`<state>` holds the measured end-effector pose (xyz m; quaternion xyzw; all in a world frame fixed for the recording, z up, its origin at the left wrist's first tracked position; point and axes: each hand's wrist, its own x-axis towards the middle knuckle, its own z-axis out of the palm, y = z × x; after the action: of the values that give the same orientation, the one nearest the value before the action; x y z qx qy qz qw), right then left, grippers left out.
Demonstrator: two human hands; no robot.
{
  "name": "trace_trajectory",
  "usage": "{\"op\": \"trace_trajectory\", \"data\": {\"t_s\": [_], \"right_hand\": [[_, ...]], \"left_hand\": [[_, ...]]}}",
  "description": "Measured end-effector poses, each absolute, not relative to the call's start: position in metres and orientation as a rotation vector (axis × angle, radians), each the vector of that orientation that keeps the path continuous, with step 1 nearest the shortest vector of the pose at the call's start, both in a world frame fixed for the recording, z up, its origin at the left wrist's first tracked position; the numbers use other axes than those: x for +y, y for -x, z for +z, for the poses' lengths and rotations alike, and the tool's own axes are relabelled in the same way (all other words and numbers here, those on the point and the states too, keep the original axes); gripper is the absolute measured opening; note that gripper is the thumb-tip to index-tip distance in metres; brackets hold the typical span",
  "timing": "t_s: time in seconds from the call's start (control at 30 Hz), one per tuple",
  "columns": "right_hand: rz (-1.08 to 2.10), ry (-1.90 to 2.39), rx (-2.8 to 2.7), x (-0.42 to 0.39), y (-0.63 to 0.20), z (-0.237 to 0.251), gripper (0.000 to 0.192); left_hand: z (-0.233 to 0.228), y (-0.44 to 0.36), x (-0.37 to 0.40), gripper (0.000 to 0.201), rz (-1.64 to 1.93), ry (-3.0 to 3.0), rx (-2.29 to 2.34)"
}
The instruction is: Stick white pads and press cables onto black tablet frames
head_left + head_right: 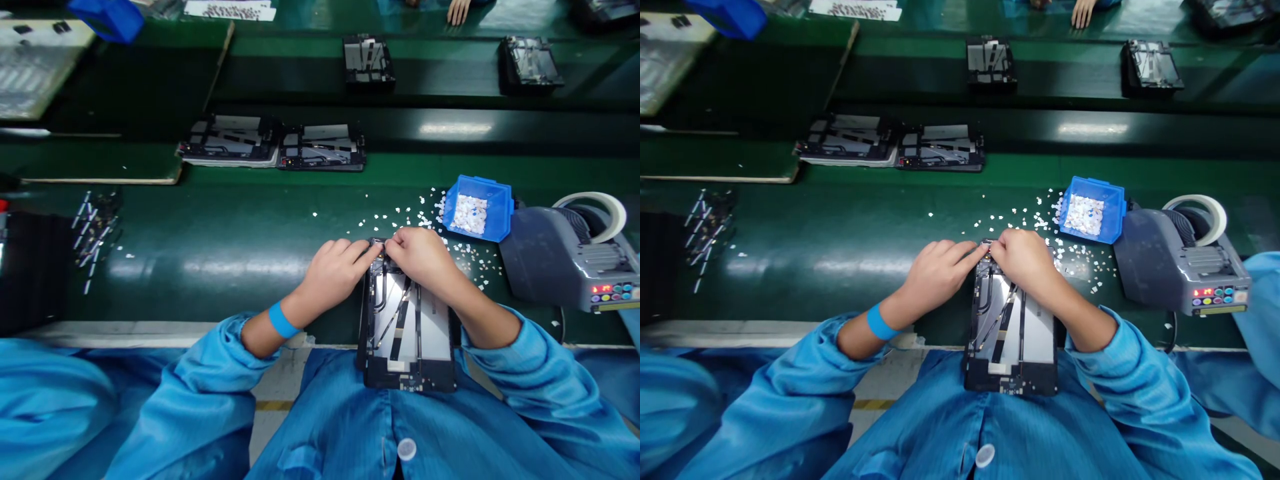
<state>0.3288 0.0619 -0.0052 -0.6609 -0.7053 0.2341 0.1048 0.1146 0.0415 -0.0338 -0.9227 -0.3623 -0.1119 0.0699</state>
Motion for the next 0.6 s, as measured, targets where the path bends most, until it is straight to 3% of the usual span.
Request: {"op": "trace_trajectory", "data": {"t_s": [0.37, 0.6], "right_hand": [[0.535, 1.716, -2.163, 0.051, -0.339, -0.02, 0.018], [0.156, 1.195, -2.447, 0.027, -0.362, -0.044, 0.034]], "left_hand": [[0.0, -0.127, 0.049, 0.032, -0.044, 2.818, -0.764], [-0.006, -0.107, 0.069, 0.041, -0.072, 2.889, -0.794]]}}
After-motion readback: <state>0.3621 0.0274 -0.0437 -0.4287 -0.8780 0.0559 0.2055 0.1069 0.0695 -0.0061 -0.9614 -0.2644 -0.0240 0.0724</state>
